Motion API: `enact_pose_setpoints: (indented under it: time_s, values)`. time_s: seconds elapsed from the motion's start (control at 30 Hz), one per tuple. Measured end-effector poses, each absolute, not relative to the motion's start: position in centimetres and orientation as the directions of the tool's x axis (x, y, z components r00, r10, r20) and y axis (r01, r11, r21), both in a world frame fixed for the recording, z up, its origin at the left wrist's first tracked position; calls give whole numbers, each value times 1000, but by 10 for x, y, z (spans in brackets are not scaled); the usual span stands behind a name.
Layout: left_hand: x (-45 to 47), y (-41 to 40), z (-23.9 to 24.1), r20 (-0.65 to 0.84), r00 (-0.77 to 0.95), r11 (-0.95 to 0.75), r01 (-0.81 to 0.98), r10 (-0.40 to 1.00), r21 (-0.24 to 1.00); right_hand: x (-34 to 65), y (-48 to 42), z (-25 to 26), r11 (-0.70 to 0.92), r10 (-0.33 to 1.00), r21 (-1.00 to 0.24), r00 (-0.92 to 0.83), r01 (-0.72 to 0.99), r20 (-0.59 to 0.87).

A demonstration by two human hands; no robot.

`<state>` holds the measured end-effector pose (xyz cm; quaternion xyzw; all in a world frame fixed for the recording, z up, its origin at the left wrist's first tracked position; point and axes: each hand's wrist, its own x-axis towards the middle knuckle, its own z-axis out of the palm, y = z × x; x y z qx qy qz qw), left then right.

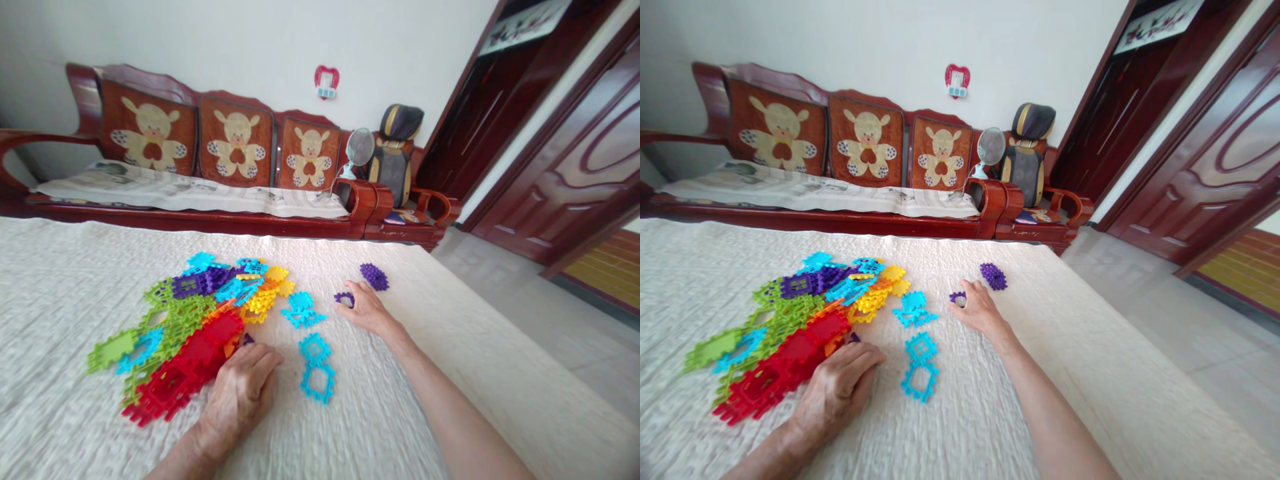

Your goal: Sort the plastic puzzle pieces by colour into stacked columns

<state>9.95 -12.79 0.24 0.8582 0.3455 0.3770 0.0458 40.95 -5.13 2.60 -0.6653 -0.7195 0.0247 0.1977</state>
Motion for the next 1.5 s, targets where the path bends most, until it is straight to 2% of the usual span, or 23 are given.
enact_pose_setpoints:
  time_s: [0.13,0.27,0.4,0.5,0.63,0.9,1.13,1.37,1.5]
  values:
    - [99,-127,1,641,471,-770,550,606,324,395,-53,20,54,965,-253,15,966,263]
    - [98,-126,1,672,462,-783,544,579,301,403,-48,24,89,934,-361,48,928,354]
    - [97,-125,-1,660,476,-782,553,581,289,431,-42,30,56,796,-466,243,883,555]
    - [96,-125,-3,644,482,-772,566,595,290,454,-42,25,-3,675,-510,378,860,633]
    - [96,-126,-5,629,488,-764,577,605,288,474,-42,12,-60,646,-521,431,852,630]
    - [96,-124,-3,661,474,-779,558,582,285,481,-33,0,-86,666,-440,380,894,642]
    - [97,-126,2,665,482,-784,560,571,267,484,-29,-3,-143,687,-472,431,870,585]
    - [97,-126,0,636,480,-770,558,604,310,481,-28,0,-176,709,-471,443,865,549]
    - [101,-132,6,629,463,-754,565,625,334,483,-30,2,-131,670,-419,392,898,630]
